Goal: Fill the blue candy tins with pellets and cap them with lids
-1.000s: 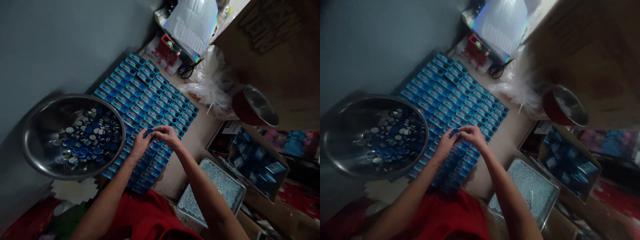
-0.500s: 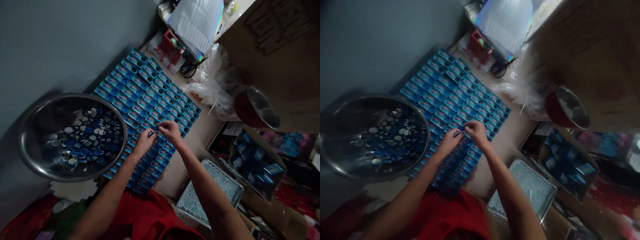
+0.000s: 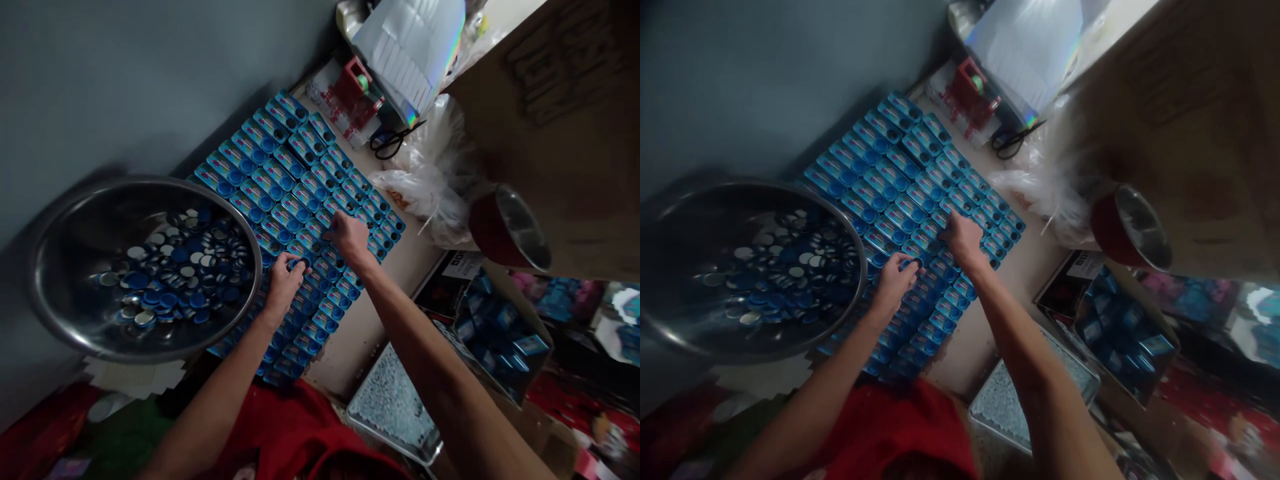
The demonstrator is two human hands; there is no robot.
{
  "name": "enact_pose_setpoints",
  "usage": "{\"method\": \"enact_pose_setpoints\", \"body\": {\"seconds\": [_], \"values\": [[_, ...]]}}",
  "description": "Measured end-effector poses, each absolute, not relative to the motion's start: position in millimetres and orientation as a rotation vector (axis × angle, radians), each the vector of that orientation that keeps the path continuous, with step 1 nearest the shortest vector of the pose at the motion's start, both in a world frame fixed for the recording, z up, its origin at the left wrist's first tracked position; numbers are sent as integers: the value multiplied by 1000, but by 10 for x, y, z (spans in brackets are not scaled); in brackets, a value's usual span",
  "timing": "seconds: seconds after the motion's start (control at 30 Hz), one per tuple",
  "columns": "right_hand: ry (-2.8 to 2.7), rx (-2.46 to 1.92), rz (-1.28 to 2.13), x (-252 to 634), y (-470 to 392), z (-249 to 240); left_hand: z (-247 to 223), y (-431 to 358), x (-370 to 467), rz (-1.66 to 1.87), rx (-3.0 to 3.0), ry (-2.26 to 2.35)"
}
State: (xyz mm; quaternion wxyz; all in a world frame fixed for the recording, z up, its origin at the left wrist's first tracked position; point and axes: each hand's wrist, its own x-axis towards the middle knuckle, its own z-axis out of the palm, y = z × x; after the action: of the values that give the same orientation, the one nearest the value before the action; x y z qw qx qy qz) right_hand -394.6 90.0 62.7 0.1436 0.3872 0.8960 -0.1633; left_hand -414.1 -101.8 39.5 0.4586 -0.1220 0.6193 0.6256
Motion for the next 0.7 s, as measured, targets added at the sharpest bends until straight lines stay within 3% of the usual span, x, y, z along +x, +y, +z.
{"method": "enact_pose_setpoints", "body": {"seconds": [0.07, 0.13, 0.23, 0.33, 0.43, 0.57, 0.7], "values": [[2683, 1144, -653, -3808, 668, 720, 425, -1016, -4135, 1562, -300, 1577], [2680, 1169, -1045, -3644, 394, 796, 450, -1028, -4130, 1592, -276, 1614], [2335, 1187, -1757, -3444, 119, 827, 489, -1035, -4123, 1607, -241, 1638], [1986, 1300, -2077, -3367, 149, 753, 541, -1007, -4119, 1564, -252, 1504], [2141, 1413, -1925, -3399, 354, 631, 582, -987, -4122, 1576, -292, 1323], [2647, 1311, -1212, -3554, 531, 503, 570, -1051, -4150, 1622, -434, 1082], [2729, 1077, -653, -3751, 555, 469, 522, -1166, -4188, 1628, -442, 1017]]}}
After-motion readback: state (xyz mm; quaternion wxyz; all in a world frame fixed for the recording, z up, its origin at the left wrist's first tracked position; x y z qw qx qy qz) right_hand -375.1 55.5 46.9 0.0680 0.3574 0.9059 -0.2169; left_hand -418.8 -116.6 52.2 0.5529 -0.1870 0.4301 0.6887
